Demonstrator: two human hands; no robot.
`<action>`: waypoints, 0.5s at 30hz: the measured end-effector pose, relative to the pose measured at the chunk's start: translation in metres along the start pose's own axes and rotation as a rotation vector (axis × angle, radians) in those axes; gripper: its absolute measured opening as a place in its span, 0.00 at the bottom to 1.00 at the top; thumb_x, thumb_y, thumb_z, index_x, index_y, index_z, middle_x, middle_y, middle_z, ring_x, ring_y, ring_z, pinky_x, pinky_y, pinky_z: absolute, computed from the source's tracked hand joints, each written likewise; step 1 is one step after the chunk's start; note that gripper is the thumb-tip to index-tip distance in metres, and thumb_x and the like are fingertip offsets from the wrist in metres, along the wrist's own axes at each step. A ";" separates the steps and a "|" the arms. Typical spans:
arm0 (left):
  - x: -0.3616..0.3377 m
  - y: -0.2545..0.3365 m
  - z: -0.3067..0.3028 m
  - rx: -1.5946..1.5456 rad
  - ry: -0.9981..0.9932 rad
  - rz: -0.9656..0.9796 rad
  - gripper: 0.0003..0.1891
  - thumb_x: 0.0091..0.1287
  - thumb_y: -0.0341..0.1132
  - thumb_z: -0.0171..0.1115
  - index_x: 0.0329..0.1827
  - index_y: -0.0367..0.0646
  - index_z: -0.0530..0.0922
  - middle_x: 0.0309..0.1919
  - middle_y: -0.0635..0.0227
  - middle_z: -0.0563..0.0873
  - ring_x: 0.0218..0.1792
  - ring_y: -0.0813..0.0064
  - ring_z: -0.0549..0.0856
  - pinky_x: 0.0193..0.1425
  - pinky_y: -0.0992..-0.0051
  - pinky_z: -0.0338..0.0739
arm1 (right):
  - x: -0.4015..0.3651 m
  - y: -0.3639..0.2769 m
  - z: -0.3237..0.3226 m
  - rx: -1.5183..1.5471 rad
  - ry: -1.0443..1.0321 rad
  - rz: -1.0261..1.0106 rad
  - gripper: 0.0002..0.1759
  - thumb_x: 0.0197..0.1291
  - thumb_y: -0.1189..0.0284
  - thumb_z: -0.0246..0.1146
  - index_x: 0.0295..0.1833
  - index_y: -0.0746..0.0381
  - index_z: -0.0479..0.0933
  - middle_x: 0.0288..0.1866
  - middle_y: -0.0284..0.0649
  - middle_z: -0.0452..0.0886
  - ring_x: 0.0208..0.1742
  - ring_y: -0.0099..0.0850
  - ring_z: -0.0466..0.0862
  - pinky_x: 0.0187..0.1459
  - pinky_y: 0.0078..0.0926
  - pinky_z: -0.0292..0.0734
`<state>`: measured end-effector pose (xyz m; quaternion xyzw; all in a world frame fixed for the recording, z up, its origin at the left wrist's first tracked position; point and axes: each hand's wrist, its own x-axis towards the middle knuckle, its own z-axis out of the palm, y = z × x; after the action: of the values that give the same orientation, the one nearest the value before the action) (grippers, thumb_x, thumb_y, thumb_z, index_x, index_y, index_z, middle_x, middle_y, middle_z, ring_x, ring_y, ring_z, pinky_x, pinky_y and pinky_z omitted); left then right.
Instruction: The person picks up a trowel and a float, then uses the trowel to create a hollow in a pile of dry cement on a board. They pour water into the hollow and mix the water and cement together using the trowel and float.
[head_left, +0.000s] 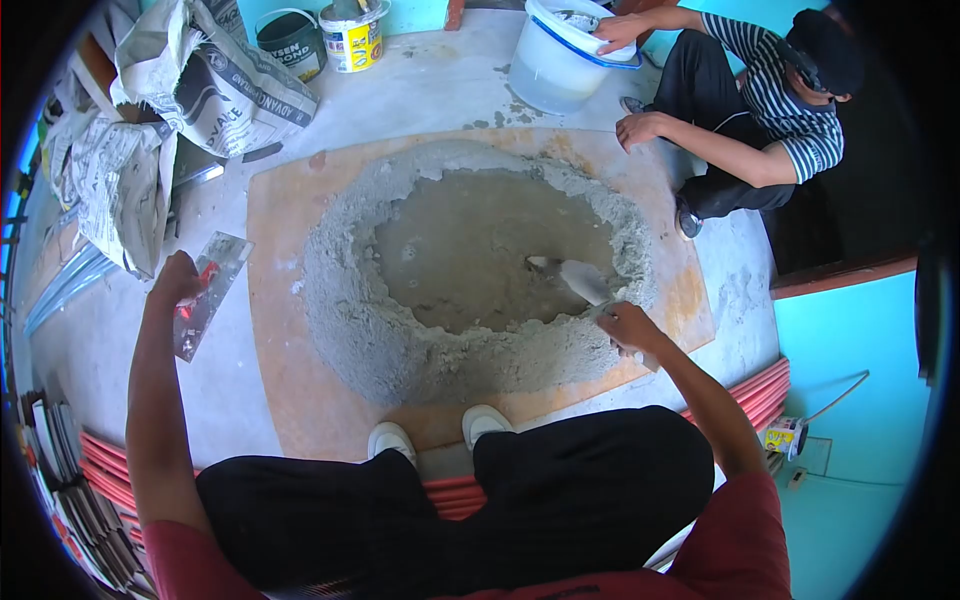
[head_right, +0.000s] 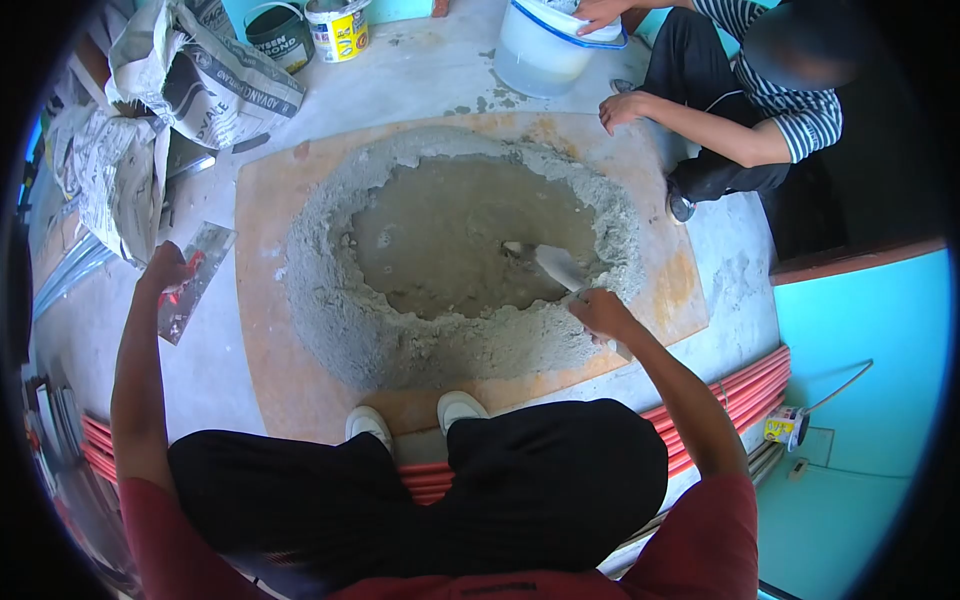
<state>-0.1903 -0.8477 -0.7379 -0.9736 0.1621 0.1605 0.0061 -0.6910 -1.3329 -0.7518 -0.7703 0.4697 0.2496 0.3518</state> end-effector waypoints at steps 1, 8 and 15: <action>-0.002 0.001 -0.001 -0.008 0.025 0.028 0.10 0.46 0.29 0.66 0.24 0.27 0.80 0.28 0.40 0.83 0.33 0.52 0.86 0.38 0.64 0.80 | 0.001 0.000 -0.003 0.014 0.013 0.001 0.22 0.60 0.55 0.58 0.40 0.67 0.77 0.32 0.54 0.81 0.40 0.50 0.82 0.44 0.46 0.77; -0.004 0.000 0.002 -0.011 0.069 0.047 0.12 0.46 0.31 0.67 0.24 0.27 0.79 0.28 0.39 0.83 0.34 0.52 0.86 0.37 0.63 0.80 | -0.031 0.018 -0.013 -0.619 0.297 -0.330 0.21 0.60 0.54 0.58 0.40 0.64 0.77 0.27 0.50 0.81 0.32 0.46 0.83 0.37 0.44 0.77; -0.006 0.002 0.002 -0.050 0.141 0.099 0.12 0.48 0.31 0.66 0.25 0.26 0.79 0.26 0.44 0.84 0.29 0.54 0.87 0.35 0.64 0.81 | -0.027 0.008 0.014 -0.872 0.114 -0.485 0.22 0.60 0.52 0.55 0.44 0.60 0.75 0.27 0.49 0.81 0.34 0.49 0.82 0.39 0.48 0.76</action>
<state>-0.1968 -0.8473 -0.7380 -0.9731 0.2060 0.0955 -0.0378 -0.7113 -1.3099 -0.7435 -0.9450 0.1474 0.2913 0.0189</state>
